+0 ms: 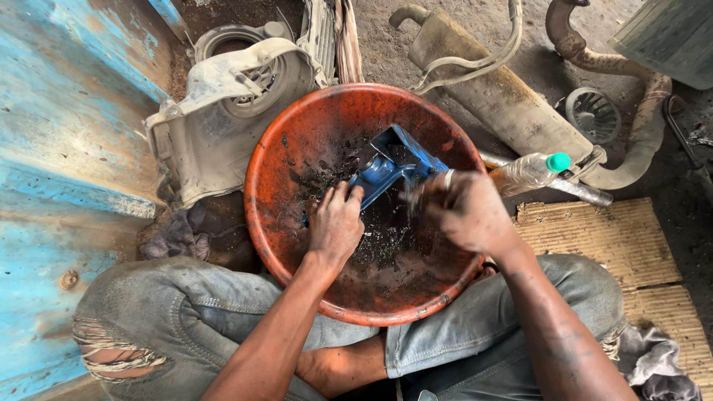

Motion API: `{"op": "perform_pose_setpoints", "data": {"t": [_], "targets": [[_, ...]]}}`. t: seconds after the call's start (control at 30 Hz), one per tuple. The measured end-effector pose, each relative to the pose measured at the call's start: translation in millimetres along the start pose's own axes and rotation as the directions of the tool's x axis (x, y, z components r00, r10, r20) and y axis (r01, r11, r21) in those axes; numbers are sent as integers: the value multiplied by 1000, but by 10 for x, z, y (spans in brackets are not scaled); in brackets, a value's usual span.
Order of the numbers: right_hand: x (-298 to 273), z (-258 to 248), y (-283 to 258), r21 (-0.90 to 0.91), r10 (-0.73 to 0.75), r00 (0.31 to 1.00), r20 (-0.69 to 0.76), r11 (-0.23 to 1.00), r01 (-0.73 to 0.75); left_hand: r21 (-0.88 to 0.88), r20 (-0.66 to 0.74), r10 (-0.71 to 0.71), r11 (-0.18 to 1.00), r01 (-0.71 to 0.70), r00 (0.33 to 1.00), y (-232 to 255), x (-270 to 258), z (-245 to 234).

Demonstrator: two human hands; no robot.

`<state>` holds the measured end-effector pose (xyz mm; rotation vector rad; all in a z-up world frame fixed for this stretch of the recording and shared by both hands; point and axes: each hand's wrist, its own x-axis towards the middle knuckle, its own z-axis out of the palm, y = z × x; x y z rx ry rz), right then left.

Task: The person scrubs a blue mechanical part in a red basin filled with dark liquid. They then pour a yellowish liquid from a plastic bottle onto the part and wipe it with a cloth.

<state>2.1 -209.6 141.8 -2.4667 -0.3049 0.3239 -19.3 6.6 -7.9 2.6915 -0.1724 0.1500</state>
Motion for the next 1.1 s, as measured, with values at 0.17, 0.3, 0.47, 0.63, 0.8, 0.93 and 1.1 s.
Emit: {"op": "perform_pose_setpoints", "data": {"t": [0.17, 0.3, 0.47, 0.63, 0.8, 0.93, 1.1], "targets": [[344, -67, -198, -156, -128, 986, -110, 982, 110, -29, -79, 67, 997, -69, 995, 74, -23, -59], [595, 199, -211, -443, 140, 977, 162, 895, -54, -86, -71, 116, 989, -122, 991, 25, -4, -68], [779, 380, -159, -467, 79, 976, 203, 884, 26, -60, -95, 196, 977, -202, 976, -23, -11, 15], [697, 337, -176, -453, -45, 998, -54, 891, 16, -200, -82, 89, 974, -104, 993, 20, -13, -62], [503, 458, -228, -380, -4, 983, -181, 923, -66, -201, -50, 74, 976, -82, 996, 64, -15, -167], [533, 500, -158, -305, 8, 975, -220, 949, -76, -225, -88, 86, 969, -104, 992, 59, 26, -147], [818, 454, -89, -483, -1, 1000, 28, 876, 14, -197, -52, 101, 974, -110, 993, 58, 56, -106]]}}
